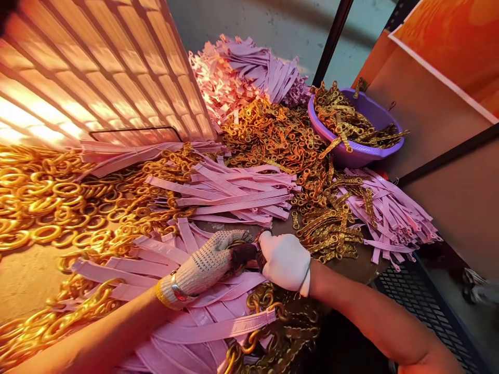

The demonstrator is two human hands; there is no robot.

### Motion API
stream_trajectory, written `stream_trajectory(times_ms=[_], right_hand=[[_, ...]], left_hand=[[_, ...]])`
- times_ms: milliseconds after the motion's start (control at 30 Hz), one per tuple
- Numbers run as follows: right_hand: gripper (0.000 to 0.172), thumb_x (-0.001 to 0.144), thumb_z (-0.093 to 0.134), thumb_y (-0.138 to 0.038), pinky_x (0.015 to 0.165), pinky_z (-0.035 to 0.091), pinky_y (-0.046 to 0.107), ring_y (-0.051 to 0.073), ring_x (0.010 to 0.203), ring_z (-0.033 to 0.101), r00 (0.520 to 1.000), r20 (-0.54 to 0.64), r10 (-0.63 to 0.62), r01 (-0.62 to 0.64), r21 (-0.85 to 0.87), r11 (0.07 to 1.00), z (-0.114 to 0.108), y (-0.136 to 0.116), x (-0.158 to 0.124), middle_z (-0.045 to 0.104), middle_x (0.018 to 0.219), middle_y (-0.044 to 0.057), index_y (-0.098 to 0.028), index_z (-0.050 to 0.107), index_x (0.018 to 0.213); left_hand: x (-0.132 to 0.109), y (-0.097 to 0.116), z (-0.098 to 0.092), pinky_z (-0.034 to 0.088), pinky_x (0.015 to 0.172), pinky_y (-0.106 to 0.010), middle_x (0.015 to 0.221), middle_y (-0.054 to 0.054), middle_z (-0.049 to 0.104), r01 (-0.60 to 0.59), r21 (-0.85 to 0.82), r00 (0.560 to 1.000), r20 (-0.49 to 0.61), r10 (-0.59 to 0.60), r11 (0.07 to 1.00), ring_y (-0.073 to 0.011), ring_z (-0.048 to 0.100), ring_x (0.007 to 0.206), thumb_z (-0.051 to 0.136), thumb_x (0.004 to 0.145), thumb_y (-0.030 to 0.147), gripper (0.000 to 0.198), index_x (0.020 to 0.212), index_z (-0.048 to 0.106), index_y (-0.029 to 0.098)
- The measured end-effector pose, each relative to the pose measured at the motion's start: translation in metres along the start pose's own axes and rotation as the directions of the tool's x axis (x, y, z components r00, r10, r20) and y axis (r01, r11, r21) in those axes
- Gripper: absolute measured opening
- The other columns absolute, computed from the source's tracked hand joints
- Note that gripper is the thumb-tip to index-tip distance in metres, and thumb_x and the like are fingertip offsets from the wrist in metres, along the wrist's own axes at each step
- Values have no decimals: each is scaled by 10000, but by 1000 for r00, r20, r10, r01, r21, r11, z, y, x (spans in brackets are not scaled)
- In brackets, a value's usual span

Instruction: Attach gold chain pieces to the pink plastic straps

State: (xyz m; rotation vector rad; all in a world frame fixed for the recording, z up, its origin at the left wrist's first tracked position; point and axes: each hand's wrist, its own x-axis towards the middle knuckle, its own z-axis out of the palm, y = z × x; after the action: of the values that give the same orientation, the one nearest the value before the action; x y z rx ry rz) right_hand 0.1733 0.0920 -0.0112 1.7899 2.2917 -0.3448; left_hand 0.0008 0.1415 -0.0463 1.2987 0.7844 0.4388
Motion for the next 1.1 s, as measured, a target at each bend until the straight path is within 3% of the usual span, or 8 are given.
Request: stream_trajectory(times_ms=[200,367,533,900,1100], right_hand=[[237,795,519,-220,558,329,332,270,730,702,999,8,-52,52,-42,998,0,-3,-2,726,797,113,-152,543,1021],[191,890,486,-284,610,358,302,231,796,709,995,-56,85,-78,102,992,8,0,-1,740,833,80,-176,548,1035],[197,851,467,-179,615,367,315,245,803,712,990,-75,121,-121,-4,993,6,-1,1,733,845,87,-170,546,1031],[208,860,422,-183,575,430,310,259,738,714,989,69,-134,143,-144,979,2,0,11,711,775,137,-118,537,1022],[252,857,447,-213,582,450,311,266,730,718,984,113,-136,151,-131,980,-6,1,6,726,783,137,-127,552,1069]], left_hand=[[-3,2,0,372,460,-188,703,-45,655,-38,-26,999,19,39,999,-91,463,522,575,788,369,274,826,662,112],[0,9,2,319,413,-177,587,-13,602,49,40,998,-40,-47,998,-73,411,447,547,743,340,252,768,661,117],[1,4,5,316,409,-178,591,-11,597,70,31,995,-76,-68,997,-74,413,446,525,747,333,247,786,641,119],[-1,-7,7,333,423,-182,625,-5,589,36,-4,995,-94,-37,999,-80,427,471,568,737,311,198,788,632,130],[4,-10,2,334,434,-179,610,-4,590,49,-59,998,-41,-52,997,-78,416,477,607,735,308,184,756,644,129]])
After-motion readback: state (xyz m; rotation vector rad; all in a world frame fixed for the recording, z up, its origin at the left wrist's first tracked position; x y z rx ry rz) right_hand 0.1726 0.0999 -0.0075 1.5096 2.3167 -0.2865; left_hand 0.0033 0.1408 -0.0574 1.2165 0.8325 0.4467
